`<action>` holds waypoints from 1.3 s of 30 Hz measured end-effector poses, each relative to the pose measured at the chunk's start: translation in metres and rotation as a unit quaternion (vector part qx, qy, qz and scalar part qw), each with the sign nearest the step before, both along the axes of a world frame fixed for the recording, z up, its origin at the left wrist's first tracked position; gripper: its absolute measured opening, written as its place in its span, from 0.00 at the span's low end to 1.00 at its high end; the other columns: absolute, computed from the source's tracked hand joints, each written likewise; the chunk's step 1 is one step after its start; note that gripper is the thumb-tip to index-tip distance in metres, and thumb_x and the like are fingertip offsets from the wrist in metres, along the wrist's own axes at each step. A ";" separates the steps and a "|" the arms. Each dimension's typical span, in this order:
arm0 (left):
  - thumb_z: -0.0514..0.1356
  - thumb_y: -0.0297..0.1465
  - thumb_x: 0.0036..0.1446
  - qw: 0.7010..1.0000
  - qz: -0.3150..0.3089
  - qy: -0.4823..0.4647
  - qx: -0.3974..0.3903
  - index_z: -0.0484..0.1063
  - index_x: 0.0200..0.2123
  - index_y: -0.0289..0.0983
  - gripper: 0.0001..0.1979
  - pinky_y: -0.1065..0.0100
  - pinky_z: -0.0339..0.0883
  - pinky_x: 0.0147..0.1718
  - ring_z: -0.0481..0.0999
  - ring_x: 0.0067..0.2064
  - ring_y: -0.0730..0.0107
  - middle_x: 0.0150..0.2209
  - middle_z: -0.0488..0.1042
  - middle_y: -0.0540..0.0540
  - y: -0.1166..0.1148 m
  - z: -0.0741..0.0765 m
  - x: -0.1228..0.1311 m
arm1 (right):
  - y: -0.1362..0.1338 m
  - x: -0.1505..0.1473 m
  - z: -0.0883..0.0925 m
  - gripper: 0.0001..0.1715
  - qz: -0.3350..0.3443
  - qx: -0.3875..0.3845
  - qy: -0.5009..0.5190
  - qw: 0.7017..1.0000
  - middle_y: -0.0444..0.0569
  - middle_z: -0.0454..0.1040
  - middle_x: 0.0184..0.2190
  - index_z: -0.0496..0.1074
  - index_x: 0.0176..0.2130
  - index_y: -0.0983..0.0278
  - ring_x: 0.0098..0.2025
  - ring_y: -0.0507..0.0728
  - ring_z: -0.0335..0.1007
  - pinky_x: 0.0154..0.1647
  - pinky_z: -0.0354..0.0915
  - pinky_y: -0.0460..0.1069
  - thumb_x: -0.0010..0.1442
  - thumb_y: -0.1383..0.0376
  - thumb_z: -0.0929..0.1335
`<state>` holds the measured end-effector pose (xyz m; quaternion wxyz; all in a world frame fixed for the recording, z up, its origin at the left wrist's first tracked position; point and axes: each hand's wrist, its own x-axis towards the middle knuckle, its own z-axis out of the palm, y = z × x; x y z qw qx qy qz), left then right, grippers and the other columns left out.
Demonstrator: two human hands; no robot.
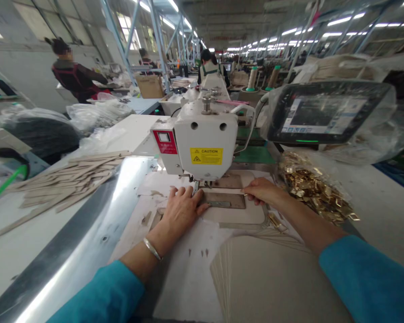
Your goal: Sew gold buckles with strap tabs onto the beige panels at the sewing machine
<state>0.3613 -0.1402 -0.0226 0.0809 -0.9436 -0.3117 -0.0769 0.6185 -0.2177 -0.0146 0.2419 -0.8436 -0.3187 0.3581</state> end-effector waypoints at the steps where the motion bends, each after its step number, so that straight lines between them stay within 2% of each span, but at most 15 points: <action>1: 0.49 0.49 0.65 1.000 0.003 0.003 -0.002 0.69 0.53 0.42 0.23 0.51 0.56 0.50 0.70 0.44 0.53 0.42 0.72 0.42 0.002 0.000 -0.003 | 0.003 -0.004 0.000 0.14 0.005 -0.004 -0.004 1.000 0.45 0.71 0.16 0.67 0.22 0.67 0.12 0.47 0.61 0.11 0.52 0.42 0.59 0.69 0.68; 9: 0.48 0.49 0.65 1.000 0.018 0.018 0.002 0.69 0.52 0.42 0.23 0.50 0.54 0.51 0.70 0.44 0.52 0.41 0.72 0.43 0.017 0.005 -0.031 | 0.023 -0.041 0.012 0.14 0.004 -0.003 0.010 1.000 0.44 0.70 0.16 0.66 0.21 0.67 0.12 0.46 0.62 0.10 0.51 0.41 0.58 0.71 0.68; 18: 0.49 0.49 0.65 0.999 0.041 0.029 0.005 0.68 0.54 0.42 0.23 0.48 0.52 0.55 0.71 0.46 0.51 0.42 0.72 0.42 0.037 0.003 -0.062 | 0.049 -0.069 0.005 0.14 0.024 -0.001 0.045 0.999 0.44 0.71 0.16 0.66 0.22 0.67 0.12 0.48 0.64 0.11 0.56 0.42 0.59 0.70 0.68; 22: 0.49 0.49 0.65 0.998 0.059 0.023 0.001 0.67 0.55 0.42 0.24 0.47 0.51 0.55 0.70 0.47 0.51 0.44 0.72 0.41 0.043 0.005 -0.067 | 0.058 -0.077 0.007 0.12 0.016 0.002 0.060 0.998 0.42 0.69 0.14 0.66 0.25 0.67 0.12 0.48 0.63 0.11 0.57 0.41 0.60 0.70 0.68; 28: 0.50 0.49 0.64 0.999 0.047 0.022 0.003 0.68 0.53 0.41 0.23 0.47 0.54 0.54 0.70 0.46 0.51 0.43 0.72 0.42 0.041 0.004 -0.050 | 0.055 -0.065 0.010 0.11 0.001 -0.002 0.067 0.998 0.41 0.68 0.14 0.66 0.27 0.67 0.12 0.48 0.64 0.13 0.57 0.41 0.61 0.69 0.67; 33: 0.51 0.48 0.65 0.999 0.035 0.009 -0.008 0.66 0.57 0.41 0.24 0.47 0.54 0.55 0.70 0.48 0.51 0.45 0.72 0.41 0.031 0.000 -0.032 | 0.042 -0.044 0.007 0.08 -0.019 0.000 0.075 0.997 0.40 0.69 0.14 0.66 0.30 0.66 0.12 0.48 0.64 0.14 0.58 0.41 0.62 0.69 0.66; 39: 0.55 0.43 0.64 0.998 0.027 -0.004 -0.056 0.61 0.60 0.35 0.26 0.48 0.53 0.59 0.68 0.54 0.50 0.50 0.72 0.39 0.013 0.005 -0.022 | 0.027 -0.022 0.006 0.06 -0.038 -0.003 0.080 0.996 0.42 0.69 0.15 0.67 0.31 0.67 0.13 0.48 0.65 0.14 0.56 0.41 0.60 0.70 0.67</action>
